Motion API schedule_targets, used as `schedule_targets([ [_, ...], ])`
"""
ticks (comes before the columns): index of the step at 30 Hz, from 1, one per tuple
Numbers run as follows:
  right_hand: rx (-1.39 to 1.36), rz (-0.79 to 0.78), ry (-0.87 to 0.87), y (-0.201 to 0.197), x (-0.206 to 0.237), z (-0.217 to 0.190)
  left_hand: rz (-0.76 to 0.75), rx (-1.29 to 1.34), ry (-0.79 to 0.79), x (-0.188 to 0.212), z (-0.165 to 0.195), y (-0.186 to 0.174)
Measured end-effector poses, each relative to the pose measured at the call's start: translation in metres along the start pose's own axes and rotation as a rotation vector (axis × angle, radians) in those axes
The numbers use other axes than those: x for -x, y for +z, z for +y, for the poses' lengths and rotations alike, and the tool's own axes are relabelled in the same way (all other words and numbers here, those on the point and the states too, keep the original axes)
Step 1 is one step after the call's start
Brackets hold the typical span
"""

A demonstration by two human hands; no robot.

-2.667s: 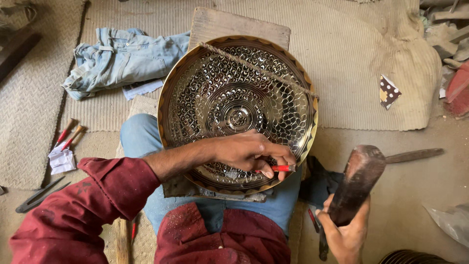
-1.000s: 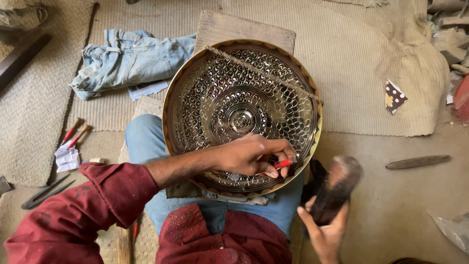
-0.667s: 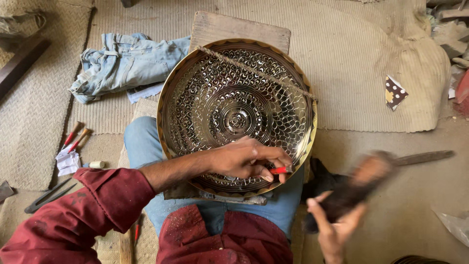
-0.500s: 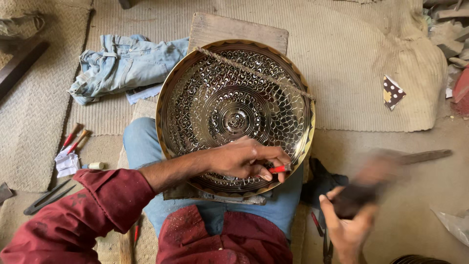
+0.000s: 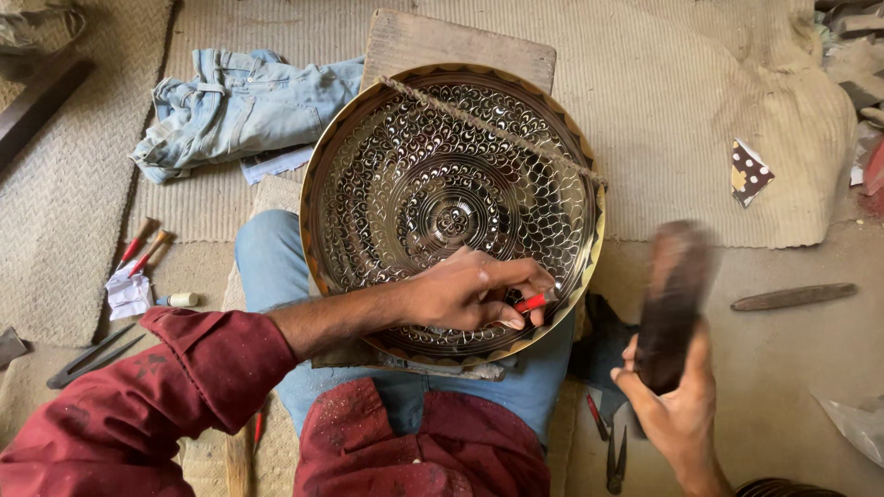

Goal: The person sits on the floor with a large decorated brass tray on their lap and engraves ornamental patterns into it. They hold a red-handled punch against the tray surface with one hand and repeatedly strike it with a wooden mallet held in the other hand, repositioning the punch to work new spots across the tray.

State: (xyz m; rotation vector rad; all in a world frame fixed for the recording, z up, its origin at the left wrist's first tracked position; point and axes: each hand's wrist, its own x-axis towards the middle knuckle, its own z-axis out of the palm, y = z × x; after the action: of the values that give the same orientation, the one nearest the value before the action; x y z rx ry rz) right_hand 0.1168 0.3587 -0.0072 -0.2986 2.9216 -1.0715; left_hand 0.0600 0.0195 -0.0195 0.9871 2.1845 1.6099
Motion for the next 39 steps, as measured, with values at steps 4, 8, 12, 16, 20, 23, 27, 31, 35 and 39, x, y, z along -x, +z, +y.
schedule_targets([
  [4,-0.171,-0.055,0.016,-0.003,-0.002,0.013,0.003,-0.011,0.025,0.000,-0.001,0.002],
  [8,0.245,0.044,-0.206,-0.008,-0.005,0.012,0.028,0.005,0.088,0.001,-0.002,0.002],
  [12,0.129,-0.019,-0.079,-0.012,-0.006,0.002,-0.036,0.009,-0.050,-0.002,-0.002,0.003],
  [16,-0.074,-0.054,0.076,-0.012,-0.009,-0.003,0.004,-0.026,0.040,-0.003,-0.003,0.003],
  [20,0.194,0.029,-0.187,-0.013,-0.010,-0.002,0.028,0.005,0.111,0.001,-0.002,0.003],
  [23,0.050,-0.033,0.045,-0.014,-0.008,0.000,0.034,-0.009,0.110,0.001,-0.003,0.003],
  [27,0.093,-0.011,0.029,-0.013,-0.006,0.000,0.008,-0.001,0.074,0.001,-0.003,0.003],
  [31,0.193,0.043,0.018,-0.011,-0.004,-0.002,0.041,-0.028,0.120,0.001,-0.003,0.004],
  [35,0.114,0.015,-0.001,-0.009,-0.002,-0.001,0.042,-0.013,0.139,0.002,-0.003,0.003],
  [39,0.057,0.009,-0.009,-0.009,-0.002,0.004,0.018,0.003,0.120,0.002,-0.002,0.002],
])
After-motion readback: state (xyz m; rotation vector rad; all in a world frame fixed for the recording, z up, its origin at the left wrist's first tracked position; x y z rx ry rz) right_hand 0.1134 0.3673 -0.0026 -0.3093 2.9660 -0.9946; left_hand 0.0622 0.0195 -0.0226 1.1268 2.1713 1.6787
